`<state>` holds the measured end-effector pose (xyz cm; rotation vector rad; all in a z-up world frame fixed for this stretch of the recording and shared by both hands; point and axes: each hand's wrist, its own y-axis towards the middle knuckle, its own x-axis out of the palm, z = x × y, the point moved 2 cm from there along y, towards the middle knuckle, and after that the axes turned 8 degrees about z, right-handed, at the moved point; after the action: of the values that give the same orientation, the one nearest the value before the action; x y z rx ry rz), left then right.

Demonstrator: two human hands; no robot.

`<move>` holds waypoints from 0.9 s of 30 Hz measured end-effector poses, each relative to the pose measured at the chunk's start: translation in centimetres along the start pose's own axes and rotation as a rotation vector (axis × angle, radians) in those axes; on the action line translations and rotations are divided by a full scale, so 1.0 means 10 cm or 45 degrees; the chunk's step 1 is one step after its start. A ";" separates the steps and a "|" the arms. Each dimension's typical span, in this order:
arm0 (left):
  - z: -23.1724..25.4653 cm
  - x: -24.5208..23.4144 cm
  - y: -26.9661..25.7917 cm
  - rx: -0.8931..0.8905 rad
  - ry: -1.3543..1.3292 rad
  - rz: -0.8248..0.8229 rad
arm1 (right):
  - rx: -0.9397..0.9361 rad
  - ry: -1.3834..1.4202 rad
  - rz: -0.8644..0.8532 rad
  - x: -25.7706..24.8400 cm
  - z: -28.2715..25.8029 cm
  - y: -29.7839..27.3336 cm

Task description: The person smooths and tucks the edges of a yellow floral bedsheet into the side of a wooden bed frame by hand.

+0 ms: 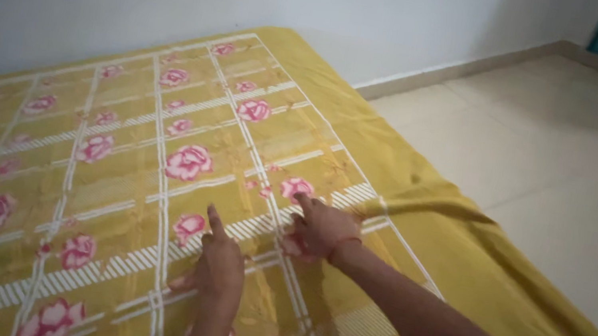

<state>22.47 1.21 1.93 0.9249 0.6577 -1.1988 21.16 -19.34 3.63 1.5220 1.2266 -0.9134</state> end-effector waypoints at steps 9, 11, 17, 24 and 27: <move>-0.27 0.46 0.68 0.152 0.371 0.030 | 0.115 0.005 -0.045 0.65 0.23 0.82; -0.23 0.50 0.79 0.179 0.437 0.107 | -0.077 -0.110 0.096 0.72 0.25 0.95; -0.16 0.54 1.21 0.320 0.483 0.397 | -0.479 -0.162 0.789 0.72 0.16 1.28; -0.51 0.42 1.89 0.189 -0.388 0.009 | 0.227 0.308 -0.211 0.44 0.23 1.94; -0.39 0.67 2.01 0.081 0.192 0.089 | -0.022 0.149 0.056 0.59 0.27 2.25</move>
<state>43.79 3.20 -0.67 1.0908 0.7052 -1.1007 44.41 -21.52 2.12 1.6012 1.2756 -0.7919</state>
